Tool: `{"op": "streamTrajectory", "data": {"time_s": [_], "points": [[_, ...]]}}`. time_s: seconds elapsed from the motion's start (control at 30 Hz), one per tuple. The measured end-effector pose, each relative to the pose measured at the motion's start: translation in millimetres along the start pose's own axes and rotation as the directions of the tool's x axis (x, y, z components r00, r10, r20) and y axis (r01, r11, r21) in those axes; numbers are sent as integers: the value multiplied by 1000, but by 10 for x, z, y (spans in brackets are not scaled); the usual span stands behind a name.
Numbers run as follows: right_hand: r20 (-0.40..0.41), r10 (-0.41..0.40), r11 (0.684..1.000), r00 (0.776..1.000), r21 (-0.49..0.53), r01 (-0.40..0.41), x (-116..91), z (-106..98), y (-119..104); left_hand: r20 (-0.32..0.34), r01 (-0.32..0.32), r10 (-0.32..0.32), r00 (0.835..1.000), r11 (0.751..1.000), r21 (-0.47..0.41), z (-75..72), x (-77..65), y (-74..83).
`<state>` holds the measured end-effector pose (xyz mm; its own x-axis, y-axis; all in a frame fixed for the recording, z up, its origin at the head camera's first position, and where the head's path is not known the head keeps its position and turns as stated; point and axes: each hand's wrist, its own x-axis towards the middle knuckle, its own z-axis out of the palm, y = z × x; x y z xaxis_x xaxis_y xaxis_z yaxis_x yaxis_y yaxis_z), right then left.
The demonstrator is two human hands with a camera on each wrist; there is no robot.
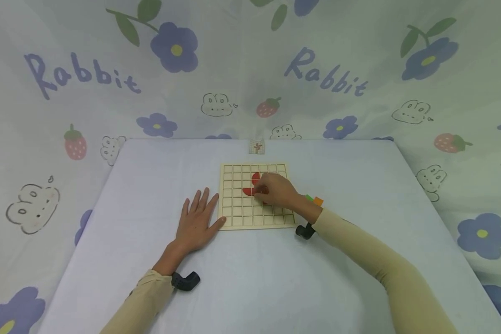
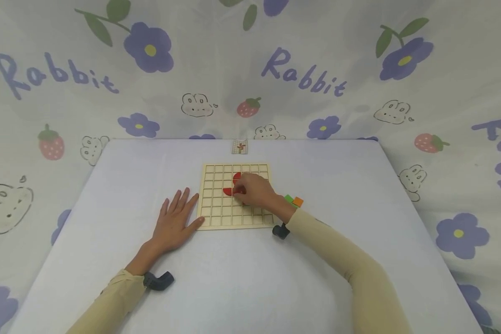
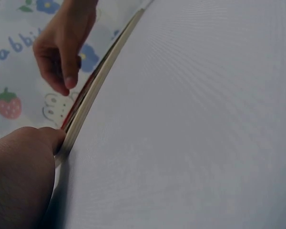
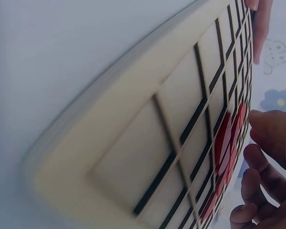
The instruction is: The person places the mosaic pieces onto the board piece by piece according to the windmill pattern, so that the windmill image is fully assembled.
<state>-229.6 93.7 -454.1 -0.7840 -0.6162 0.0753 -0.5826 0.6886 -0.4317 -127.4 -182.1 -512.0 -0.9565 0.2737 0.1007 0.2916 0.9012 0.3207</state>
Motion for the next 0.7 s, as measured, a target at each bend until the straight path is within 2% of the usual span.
{"op": "streamTrajectory", "data": {"time_s": [0.3, 0.57, 0.7], "points": [[-13, 157, 987, 988, 43, -156, -312, -238, 272, -28, -14, 14, 1000, 1000, -4, -5, -1, 7], [10, 253, 967, 967, 32, -253, -605, -419, 560, -16, -10, 10, 1000, 1000, 3, -8, -6, 8], [55, 305, 951, 951, 27, -307, -735, -549, 654, -10, -8, 8, 1000, 1000, 6, -16, -6, 7]]}}
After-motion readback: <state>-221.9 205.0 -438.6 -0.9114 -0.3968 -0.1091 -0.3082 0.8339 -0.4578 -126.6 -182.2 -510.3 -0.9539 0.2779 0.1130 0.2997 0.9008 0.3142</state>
